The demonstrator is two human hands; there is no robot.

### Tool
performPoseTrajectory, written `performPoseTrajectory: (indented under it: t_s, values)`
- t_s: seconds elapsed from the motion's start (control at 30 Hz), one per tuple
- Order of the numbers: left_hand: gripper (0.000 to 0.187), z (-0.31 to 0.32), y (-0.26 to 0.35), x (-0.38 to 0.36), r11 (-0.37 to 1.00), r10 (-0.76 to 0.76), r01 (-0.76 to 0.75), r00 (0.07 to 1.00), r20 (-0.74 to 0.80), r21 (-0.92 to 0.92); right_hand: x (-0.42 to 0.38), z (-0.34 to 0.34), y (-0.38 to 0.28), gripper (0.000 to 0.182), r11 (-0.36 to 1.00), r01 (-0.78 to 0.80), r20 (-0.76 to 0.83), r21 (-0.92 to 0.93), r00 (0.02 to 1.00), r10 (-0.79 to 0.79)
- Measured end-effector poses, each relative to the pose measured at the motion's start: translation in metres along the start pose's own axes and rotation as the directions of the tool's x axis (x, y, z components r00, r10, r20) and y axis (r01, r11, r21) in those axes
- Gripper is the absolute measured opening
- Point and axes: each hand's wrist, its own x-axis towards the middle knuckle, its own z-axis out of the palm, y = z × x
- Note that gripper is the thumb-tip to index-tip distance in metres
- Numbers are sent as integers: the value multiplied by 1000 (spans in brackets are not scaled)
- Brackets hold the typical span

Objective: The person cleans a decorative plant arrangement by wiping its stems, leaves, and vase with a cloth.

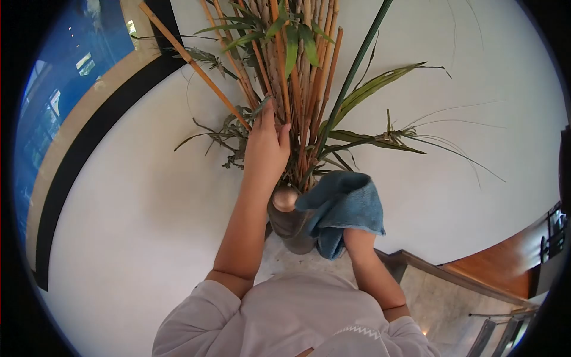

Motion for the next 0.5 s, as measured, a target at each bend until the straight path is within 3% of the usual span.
performPoseTrajectory:
  t_s: [0.03,0.1,0.17,0.27,0.33,0.37,0.47,0.5]
  values:
    - [53,1,-2,-2,999,30,-31,999,-41,-17,-2,0,0,26,996,-92,-29,12,995,93]
    - [53,1,1,-8,997,64,-68,994,-93,-42,-6,-1,8,27,998,-22,-184,-51,983,12]
    - [49,-5,13,-16,995,71,-78,991,-114,-57,-8,-6,32,26,905,69,-310,-420,926,-214]
    - [35,-7,23,-22,969,152,-184,970,-190,-164,16,-24,-2,23,988,-49,-373,149,922,102]
    - [26,2,26,-26,904,274,-325,939,-208,-276,24,-28,8,23,951,-78,-484,301,846,223]
    - [23,5,26,-27,868,339,-367,930,-141,-333,26,-32,16,23,924,-80,-530,374,799,284]
    - [27,19,33,-27,807,419,-382,908,-21,-450,29,-57,62,24,902,-123,-557,414,749,358]
    - [31,15,41,-27,847,366,-287,925,98,-448,32,-62,58,25,881,-127,-528,456,759,382]
